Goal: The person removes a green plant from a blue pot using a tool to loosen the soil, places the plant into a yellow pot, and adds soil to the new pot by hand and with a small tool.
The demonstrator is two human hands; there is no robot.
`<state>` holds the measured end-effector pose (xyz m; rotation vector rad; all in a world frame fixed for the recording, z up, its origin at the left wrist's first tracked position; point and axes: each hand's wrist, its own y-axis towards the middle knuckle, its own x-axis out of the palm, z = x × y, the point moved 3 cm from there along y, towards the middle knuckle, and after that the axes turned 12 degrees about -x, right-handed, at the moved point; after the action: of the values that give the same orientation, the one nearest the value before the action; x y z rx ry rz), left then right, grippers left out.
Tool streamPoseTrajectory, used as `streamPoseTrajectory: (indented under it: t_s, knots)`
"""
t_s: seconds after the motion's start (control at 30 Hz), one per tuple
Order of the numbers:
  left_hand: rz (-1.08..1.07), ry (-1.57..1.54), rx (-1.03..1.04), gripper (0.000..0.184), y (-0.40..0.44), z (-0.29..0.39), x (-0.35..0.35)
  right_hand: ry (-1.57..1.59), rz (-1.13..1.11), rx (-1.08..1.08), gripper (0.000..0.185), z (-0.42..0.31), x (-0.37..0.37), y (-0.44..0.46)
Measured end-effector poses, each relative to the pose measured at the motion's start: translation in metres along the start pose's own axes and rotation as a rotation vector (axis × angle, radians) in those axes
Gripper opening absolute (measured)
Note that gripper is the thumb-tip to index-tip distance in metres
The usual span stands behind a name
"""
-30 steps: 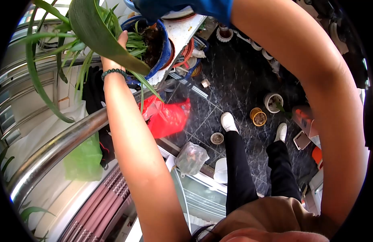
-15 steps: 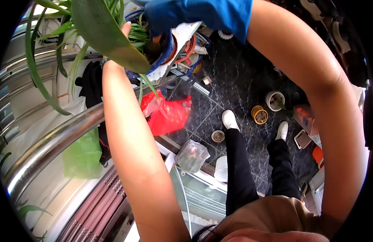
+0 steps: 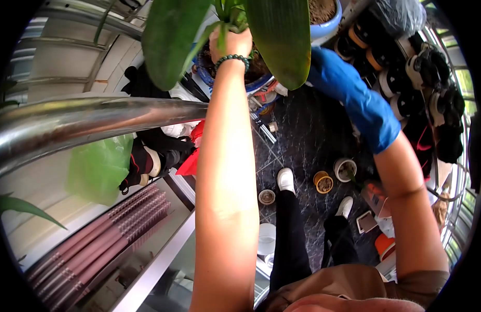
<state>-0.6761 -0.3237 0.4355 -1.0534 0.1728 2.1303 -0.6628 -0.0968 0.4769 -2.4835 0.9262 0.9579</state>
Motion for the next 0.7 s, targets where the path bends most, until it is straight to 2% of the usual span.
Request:
streamPoseTrajectory:
  t_s: [0.07, 0.1, 0.2, 0.23, 0.3, 0.33, 0.37, 0.4, 0.43, 0.5, 0.53, 0.63, 0.7]
  knots:
    - [-0.034, -0.032, -0.003, 0.058, 0.027, -0.022, 0.014, 0.089, 0.077, 0.143, 0.041, -0.005, 0.014, -0.012]
    - [-0.068, -0.189, 0.246, 0.057, 0.046, -0.038, 0.03, 0.176, 0.111, 0.164, 0.042, 0.001, 0.023, -0.015]
    - [-0.241, -0.839, 0.363, 0.041, 0.012, -0.009, 0.033, 0.273, 0.204, 0.169, 0.042, -0.002, 0.019, -0.036]
    - [-0.383, -1.197, 0.183, 0.037, -0.015, 0.004, 0.018, 0.293, 0.267, 0.159, 0.041, -0.006, 0.016, -0.046]
    - [-0.724, -1.355, 0.052, 0.033, -0.016, -0.004, 0.01, 0.476, 0.311, 0.311, 0.041, -0.025, 0.004, -0.069]
    - [-0.553, -1.274, 0.148, 0.034, -0.029, 0.001, 0.009, 0.623, 0.339, 0.428, 0.04, -0.032, -0.001, -0.083]
    - [-0.214, -0.957, 0.303, 0.034, -0.043, 0.005, 0.006, 0.553, 0.354, 0.44, 0.038, -0.029, -0.008, -0.097]
    - [0.199, -0.53, 0.367, 0.035, -0.055, 0.01, 0.002, 0.537, 0.308, 0.468, 0.037, -0.047, -0.022, -0.103]
    - [0.344, -0.39, 0.367, 0.036, -0.059, 0.016, 0.002, 0.598, 0.325, 0.471, 0.036, -0.062, -0.03, -0.109]
    - [0.36, -0.387, 0.358, 0.037, -0.054, 0.014, 0.007, 0.65, 0.337, 0.473, 0.035, -0.085, -0.036, -0.107]
    - [0.356, -0.369, 0.354, 0.038, -0.049, 0.011, 0.014, 0.666, 0.281, 0.37, 0.035, -0.099, -0.034, -0.099]
    - [0.36, -0.328, 0.33, 0.039, -0.047, 0.009, 0.019, 0.543, 0.0, 0.1, 0.038, -0.14, -0.023, -0.057]
    - [0.367, -0.309, 0.32, 0.041, -0.047, 0.011, 0.02, 0.424, -0.146, -0.021, 0.041, -0.137, -0.002, -0.026]
